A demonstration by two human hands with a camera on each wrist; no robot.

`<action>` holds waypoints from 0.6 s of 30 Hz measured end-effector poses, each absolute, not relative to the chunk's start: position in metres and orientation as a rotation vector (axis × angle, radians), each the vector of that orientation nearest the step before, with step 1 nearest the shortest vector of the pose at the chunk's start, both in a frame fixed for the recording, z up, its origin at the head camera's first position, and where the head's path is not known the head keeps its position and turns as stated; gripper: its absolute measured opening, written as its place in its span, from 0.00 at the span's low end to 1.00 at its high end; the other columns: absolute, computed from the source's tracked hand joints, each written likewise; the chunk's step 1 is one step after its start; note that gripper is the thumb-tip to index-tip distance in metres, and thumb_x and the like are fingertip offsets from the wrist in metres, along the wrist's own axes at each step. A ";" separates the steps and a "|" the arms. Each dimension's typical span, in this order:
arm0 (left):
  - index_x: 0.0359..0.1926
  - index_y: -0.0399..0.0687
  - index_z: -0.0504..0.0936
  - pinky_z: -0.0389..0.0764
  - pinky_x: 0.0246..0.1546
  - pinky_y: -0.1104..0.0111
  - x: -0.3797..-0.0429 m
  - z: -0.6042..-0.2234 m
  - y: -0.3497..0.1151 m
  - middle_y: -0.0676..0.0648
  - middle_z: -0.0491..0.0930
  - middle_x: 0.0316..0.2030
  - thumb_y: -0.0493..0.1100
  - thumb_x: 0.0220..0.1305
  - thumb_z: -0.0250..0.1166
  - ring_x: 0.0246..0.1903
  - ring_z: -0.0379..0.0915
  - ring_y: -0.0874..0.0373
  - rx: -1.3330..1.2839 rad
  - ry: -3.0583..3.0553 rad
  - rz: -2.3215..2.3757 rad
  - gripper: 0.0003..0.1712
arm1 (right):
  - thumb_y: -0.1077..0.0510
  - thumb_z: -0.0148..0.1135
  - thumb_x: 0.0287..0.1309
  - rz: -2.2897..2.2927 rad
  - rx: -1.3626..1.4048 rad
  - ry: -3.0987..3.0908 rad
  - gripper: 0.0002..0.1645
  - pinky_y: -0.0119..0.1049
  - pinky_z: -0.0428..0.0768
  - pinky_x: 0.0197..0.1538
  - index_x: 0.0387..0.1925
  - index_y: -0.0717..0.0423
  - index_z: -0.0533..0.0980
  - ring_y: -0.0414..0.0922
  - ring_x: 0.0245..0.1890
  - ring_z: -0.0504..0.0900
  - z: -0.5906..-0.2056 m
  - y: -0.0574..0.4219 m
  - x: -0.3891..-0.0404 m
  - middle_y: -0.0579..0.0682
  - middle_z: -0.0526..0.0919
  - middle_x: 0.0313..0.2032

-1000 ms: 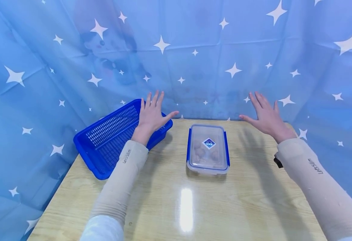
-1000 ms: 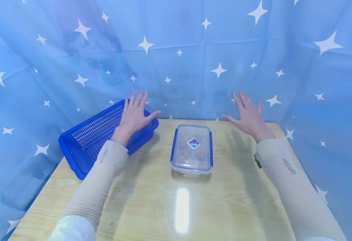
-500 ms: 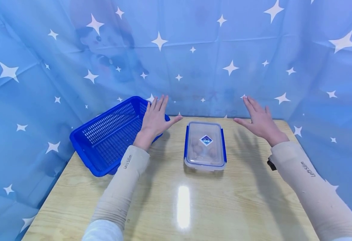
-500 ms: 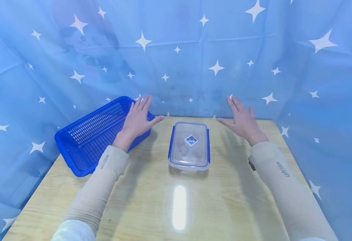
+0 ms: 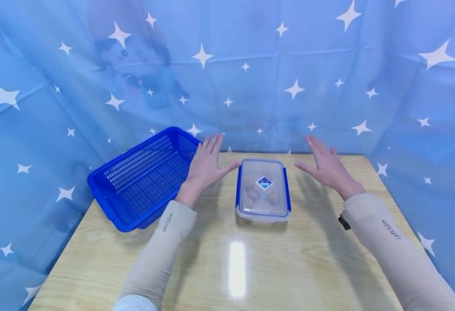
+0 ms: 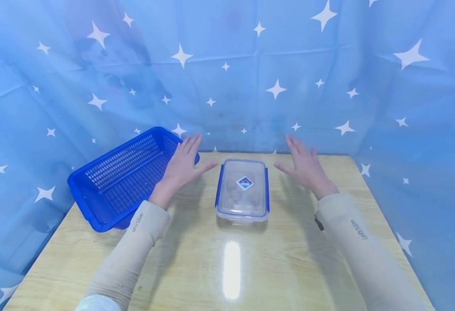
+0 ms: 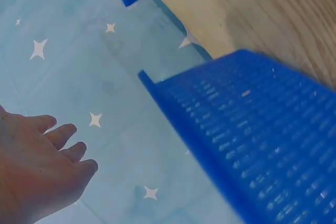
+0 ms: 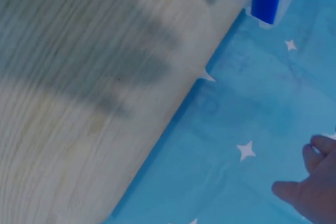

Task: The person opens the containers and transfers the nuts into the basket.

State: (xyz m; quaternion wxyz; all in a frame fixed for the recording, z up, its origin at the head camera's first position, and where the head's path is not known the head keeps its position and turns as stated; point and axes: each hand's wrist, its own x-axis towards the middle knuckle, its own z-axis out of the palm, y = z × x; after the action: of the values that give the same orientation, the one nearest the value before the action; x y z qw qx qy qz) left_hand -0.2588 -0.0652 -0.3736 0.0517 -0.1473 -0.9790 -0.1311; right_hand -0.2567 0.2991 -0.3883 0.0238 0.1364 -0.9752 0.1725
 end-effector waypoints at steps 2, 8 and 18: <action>0.80 0.55 0.35 0.36 0.80 0.56 -0.258 -0.377 -0.063 0.50 0.38 0.81 0.80 0.62 0.48 0.80 0.30 0.51 -0.459 -2.972 -0.409 0.60 | 0.31 0.53 0.67 0.545 0.419 -3.016 0.57 0.73 0.35 0.73 0.80 0.48 0.34 0.64 0.78 0.42 -0.392 0.298 -0.255 0.55 0.36 0.80; 0.80 0.52 0.39 0.41 0.80 0.55 -0.252 -0.388 -0.057 0.49 0.41 0.81 0.79 0.62 0.49 0.80 0.32 0.51 -0.498 -2.969 -0.454 0.60 | 0.30 0.51 0.67 0.568 0.418 -3.043 0.58 0.70 0.37 0.75 0.79 0.47 0.31 0.64 0.78 0.42 -0.401 0.296 -0.252 0.56 0.35 0.80; 0.80 0.54 0.40 0.45 0.80 0.54 -0.240 -0.412 -0.043 0.50 0.39 0.81 0.78 0.63 0.50 0.80 0.34 0.51 -0.618 -3.013 -0.442 0.58 | 0.36 0.56 0.68 0.686 0.424 -3.042 0.57 0.66 0.41 0.77 0.79 0.46 0.31 0.63 0.78 0.43 -0.414 0.289 -0.244 0.55 0.37 0.80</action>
State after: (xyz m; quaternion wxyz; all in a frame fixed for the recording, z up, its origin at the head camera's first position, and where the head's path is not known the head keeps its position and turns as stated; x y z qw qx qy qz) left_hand -0.2402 -0.0427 -0.4116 0.0173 -0.1989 -0.9695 -0.1423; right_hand -0.2445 0.2895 -0.4142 -0.0027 0.1349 -0.9666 0.2179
